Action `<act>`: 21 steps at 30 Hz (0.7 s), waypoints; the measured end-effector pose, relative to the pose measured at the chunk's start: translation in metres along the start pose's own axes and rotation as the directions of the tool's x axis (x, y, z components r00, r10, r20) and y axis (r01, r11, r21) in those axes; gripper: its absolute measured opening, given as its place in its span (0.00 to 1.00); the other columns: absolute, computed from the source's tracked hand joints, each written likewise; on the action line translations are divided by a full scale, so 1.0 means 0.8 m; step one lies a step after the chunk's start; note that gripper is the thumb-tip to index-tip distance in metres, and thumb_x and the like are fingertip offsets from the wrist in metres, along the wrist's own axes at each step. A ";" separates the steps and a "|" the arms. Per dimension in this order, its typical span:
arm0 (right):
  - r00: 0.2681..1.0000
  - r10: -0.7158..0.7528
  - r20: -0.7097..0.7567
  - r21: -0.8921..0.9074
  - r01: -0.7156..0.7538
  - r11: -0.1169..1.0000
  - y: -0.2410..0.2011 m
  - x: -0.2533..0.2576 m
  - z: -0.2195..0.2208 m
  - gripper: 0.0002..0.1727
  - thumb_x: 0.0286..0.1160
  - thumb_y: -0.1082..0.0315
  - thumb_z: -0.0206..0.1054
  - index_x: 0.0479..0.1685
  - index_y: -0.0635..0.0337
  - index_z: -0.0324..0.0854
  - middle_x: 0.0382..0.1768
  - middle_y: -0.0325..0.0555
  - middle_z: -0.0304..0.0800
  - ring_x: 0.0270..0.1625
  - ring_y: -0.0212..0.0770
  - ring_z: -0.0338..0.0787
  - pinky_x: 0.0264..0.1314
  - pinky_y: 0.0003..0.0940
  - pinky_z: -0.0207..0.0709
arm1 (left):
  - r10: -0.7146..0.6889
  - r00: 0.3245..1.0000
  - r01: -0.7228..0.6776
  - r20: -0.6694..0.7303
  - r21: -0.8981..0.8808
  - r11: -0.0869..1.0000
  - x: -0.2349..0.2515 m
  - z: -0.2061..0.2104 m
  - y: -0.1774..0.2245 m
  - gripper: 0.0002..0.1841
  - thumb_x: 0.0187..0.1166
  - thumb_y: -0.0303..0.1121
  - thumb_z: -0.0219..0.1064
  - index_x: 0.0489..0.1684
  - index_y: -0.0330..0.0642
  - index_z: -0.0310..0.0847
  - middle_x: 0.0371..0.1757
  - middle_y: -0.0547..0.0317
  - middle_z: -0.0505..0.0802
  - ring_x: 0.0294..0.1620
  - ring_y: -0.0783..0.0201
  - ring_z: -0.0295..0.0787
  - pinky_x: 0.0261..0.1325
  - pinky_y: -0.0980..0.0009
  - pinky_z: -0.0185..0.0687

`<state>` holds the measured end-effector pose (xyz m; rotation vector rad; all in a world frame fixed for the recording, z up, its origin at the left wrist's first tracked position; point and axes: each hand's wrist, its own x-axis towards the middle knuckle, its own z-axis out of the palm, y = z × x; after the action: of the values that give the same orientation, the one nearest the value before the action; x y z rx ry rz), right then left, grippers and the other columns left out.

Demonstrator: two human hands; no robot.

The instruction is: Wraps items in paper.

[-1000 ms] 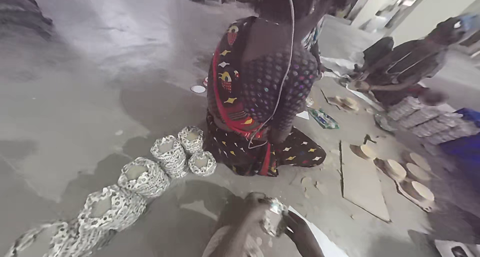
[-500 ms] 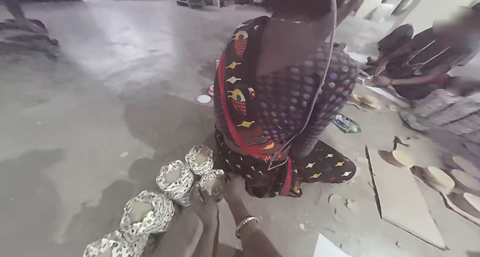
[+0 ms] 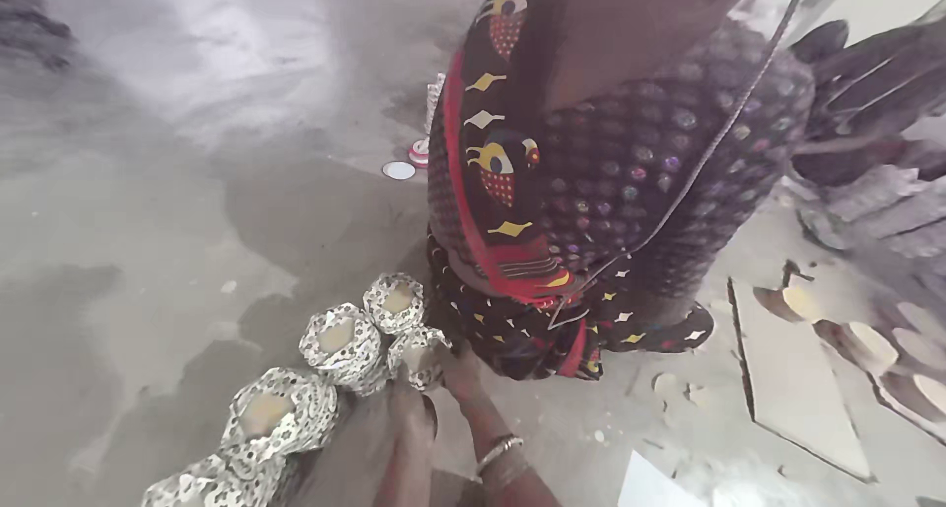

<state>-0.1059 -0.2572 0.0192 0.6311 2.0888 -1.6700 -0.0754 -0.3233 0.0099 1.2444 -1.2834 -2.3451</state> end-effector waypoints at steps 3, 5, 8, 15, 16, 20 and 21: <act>0.998 -0.059 0.030 -0.030 0.060 0.998 -0.004 0.005 -0.010 0.26 0.88 0.53 0.61 0.74 0.65 0.76 0.60 0.62 0.88 0.59 0.53 0.89 0.64 0.54 0.79 | -0.054 0.995 0.058 0.082 -0.039 0.998 0.009 -0.002 -0.011 0.25 0.95 0.37 0.47 0.86 0.33 0.56 0.75 0.39 0.79 0.70 0.54 0.80 0.72 0.57 0.78; 0.997 -0.071 0.035 -0.078 0.074 0.994 -0.007 0.007 -0.016 0.26 0.88 0.52 0.61 0.72 0.65 0.79 0.60 0.62 0.88 0.60 0.54 0.88 0.66 0.55 0.78 | -0.038 0.990 0.036 0.137 0.013 0.999 0.025 -0.012 -0.027 0.25 0.94 0.37 0.51 0.84 0.34 0.61 0.74 0.40 0.82 0.70 0.54 0.83 0.72 0.56 0.80; 0.999 -0.025 0.029 -0.077 0.027 0.997 -0.007 0.014 -0.016 0.28 0.88 0.50 0.61 0.72 0.66 0.78 0.63 0.64 0.87 0.65 0.56 0.86 0.70 0.57 0.75 | -0.055 0.989 0.040 0.135 0.112 0.993 0.015 -0.005 -0.007 0.23 0.95 0.39 0.48 0.82 0.34 0.63 0.72 0.43 0.82 0.67 0.58 0.83 0.70 0.60 0.79; 0.982 0.010 0.188 0.068 -0.023 0.997 0.011 0.024 -0.025 0.32 0.90 0.45 0.55 0.80 0.61 0.71 0.64 0.60 0.83 0.59 0.49 0.85 0.62 0.48 0.78 | -0.153 0.972 0.126 0.176 0.156 0.980 0.040 -0.013 -0.020 0.24 0.91 0.46 0.50 0.78 0.39 0.69 0.67 0.44 0.84 0.63 0.53 0.82 0.62 0.49 0.78; 0.975 -0.004 0.223 0.067 -0.011 0.998 0.014 0.027 -0.028 0.32 0.90 0.45 0.54 0.81 0.61 0.70 0.66 0.60 0.83 0.62 0.50 0.85 0.64 0.49 0.78 | -0.165 0.970 0.137 0.177 0.164 0.977 0.040 -0.013 -0.019 0.25 0.91 0.46 0.51 0.79 0.40 0.68 0.69 0.43 0.83 0.66 0.52 0.81 0.64 0.47 0.78; 0.963 -0.071 0.260 0.113 0.043 0.993 0.024 0.024 -0.032 0.31 0.90 0.50 0.57 0.83 0.62 0.67 0.70 0.63 0.81 0.64 0.51 0.86 0.65 0.49 0.81 | -0.184 0.959 0.141 0.213 0.203 0.969 0.031 -0.023 -0.012 0.24 0.93 0.46 0.48 0.79 0.40 0.67 0.64 0.44 0.86 0.58 0.56 0.87 0.57 0.56 0.85; 0.965 -0.081 0.249 0.146 0.046 0.988 0.027 0.019 -0.033 0.30 0.90 0.52 0.58 0.83 0.61 0.67 0.68 0.63 0.81 0.62 0.50 0.87 0.60 0.48 0.83 | -0.197 0.957 0.155 0.214 0.197 0.968 0.028 -0.025 -0.011 0.24 0.94 0.45 0.48 0.80 0.40 0.66 0.63 0.43 0.87 0.56 0.56 0.87 0.55 0.57 0.85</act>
<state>-0.1066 -0.2255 -0.0005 0.3697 1.8415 -1.8377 -0.0724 -0.3415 -0.0154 1.2075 -1.5448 -2.6170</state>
